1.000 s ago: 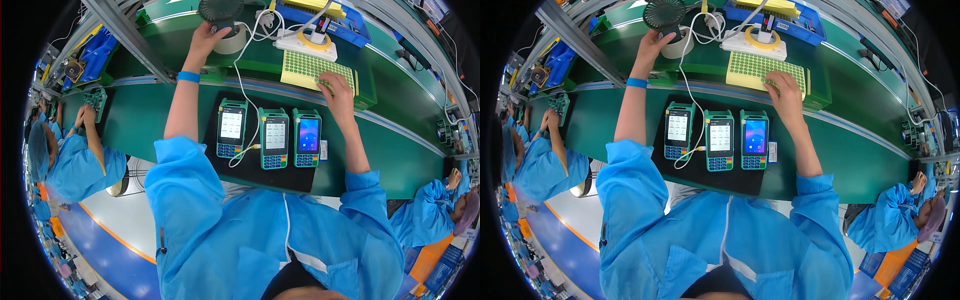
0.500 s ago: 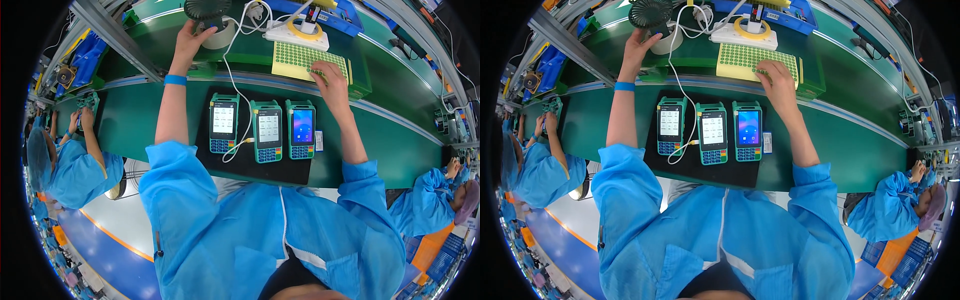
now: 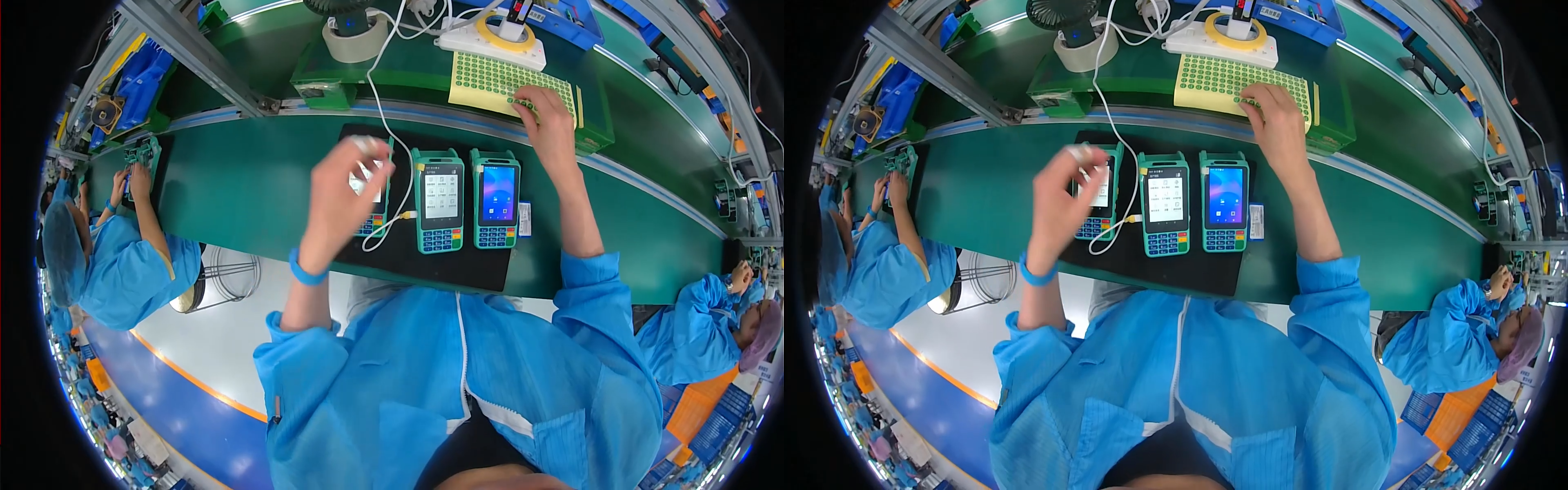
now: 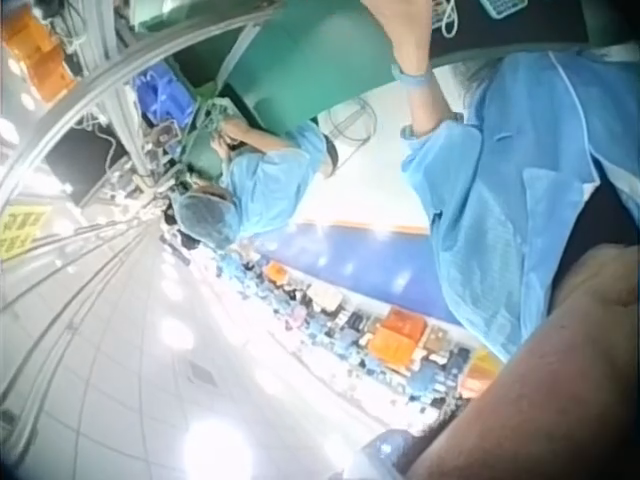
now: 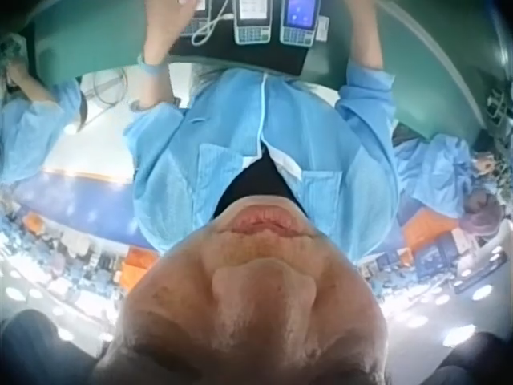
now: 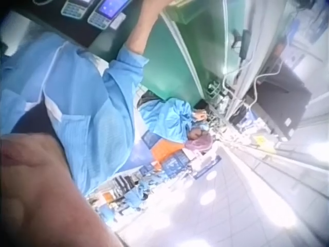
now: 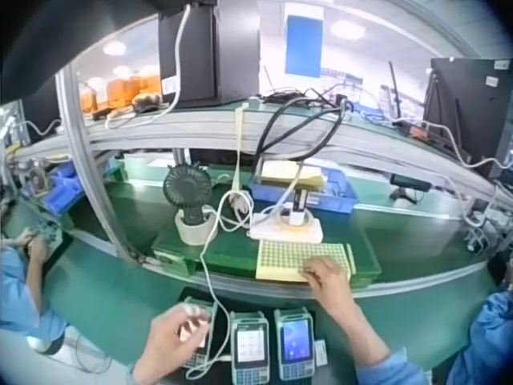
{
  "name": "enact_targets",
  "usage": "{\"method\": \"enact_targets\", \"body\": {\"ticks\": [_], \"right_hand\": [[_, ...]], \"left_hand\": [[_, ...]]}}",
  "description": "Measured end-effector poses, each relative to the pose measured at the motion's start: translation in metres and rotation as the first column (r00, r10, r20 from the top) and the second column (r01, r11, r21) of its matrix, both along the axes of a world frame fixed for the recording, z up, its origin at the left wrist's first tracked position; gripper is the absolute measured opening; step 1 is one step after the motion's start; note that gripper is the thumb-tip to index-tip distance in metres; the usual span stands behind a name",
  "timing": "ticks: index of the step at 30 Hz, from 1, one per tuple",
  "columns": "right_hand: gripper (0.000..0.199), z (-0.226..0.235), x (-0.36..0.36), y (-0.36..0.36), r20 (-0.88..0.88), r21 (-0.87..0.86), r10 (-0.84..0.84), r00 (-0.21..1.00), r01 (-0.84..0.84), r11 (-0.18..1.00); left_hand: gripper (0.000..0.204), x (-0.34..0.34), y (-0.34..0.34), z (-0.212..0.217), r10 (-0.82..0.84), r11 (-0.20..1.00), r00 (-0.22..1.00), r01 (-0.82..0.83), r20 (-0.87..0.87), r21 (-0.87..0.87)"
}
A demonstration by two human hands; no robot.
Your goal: The person tests handheld terminal devices on an assembly line by connecting a cable, tapping their screens, applying sticker labels onto them, and sliding the devices down the table.
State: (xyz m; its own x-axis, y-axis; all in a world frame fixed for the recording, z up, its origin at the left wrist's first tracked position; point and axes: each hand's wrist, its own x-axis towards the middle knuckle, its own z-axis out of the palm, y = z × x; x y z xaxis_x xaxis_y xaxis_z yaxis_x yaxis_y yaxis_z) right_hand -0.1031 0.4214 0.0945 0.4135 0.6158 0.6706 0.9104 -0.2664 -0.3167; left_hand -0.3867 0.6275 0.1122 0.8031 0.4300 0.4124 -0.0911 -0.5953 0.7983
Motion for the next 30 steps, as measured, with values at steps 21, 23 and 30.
{"method": "enact_targets", "body": {"ticks": [21, 23, 30], "right_hand": [[0.010, 0.013, -0.058, 0.005, -0.532, 0.020, 0.232, 0.814, -0.262, 0.965], [0.012, 0.012, -0.075, 0.009, -0.621, -0.013, 0.288, 0.729, -0.377, 0.926], [0.009, 0.015, -0.106, 0.034, -0.476, -0.123, 0.319, 0.820, -0.421, 0.899]], "left_hand": [[0.014, -0.013, -0.077, -0.047, 0.059, 0.980, 0.988, -0.031, -0.143, 0.195], [0.016, -0.009, -0.083, -0.046, 0.082, 0.974, 0.991, -0.058, -0.101, 0.220], [0.017, 0.000, -0.089, -0.042, 0.073, 0.955, 0.996, -0.056, -0.047, 0.290]]}}
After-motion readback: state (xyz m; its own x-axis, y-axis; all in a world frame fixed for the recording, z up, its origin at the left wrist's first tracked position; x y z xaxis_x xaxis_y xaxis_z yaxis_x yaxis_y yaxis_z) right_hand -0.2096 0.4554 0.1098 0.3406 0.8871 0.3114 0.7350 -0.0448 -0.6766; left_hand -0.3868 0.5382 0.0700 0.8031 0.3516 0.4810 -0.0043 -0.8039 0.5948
